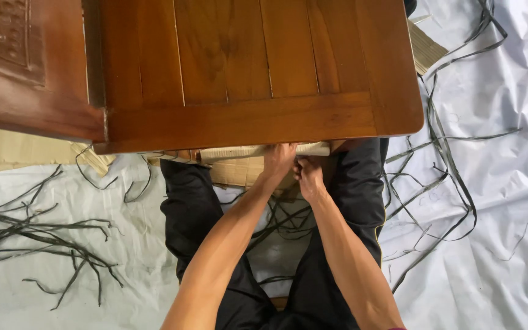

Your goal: The person ties and weaves plastic strips onto the bottom frame of a wooden chair.

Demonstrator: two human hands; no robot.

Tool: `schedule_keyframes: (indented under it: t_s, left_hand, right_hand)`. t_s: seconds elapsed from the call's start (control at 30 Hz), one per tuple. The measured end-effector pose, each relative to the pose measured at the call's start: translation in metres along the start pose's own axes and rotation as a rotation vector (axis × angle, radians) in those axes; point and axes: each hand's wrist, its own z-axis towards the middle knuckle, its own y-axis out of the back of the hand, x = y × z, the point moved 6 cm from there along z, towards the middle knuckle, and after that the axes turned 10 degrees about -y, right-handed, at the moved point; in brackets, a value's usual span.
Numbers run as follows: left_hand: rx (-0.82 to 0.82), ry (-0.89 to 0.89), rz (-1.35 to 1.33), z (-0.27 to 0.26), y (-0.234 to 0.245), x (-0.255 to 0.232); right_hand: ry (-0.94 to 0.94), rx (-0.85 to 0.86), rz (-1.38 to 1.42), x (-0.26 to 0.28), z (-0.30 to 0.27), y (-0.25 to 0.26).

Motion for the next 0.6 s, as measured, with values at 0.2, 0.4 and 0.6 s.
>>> schedule_keyframes:
  t_s: [0.2, 0.4, 0.6]
  left_hand:
    - [0.094, 0.104, -0.391, 0.043, 0.102, -0.063]
    - [0.146, 0.052, -0.512, 0.031, 0.123, -0.067]
    - [0.143, -0.093, -0.569, 0.014, 0.105, -0.045]
  right_hand:
    - [0.193, -0.118, -0.368, -0.001, -0.046, 0.011]
    - [0.485, -0.245, -0.556, 0.024, -0.078, 0.01]
    - [0.78, -0.241, -0.58, 0.068, -0.094, -0.008]
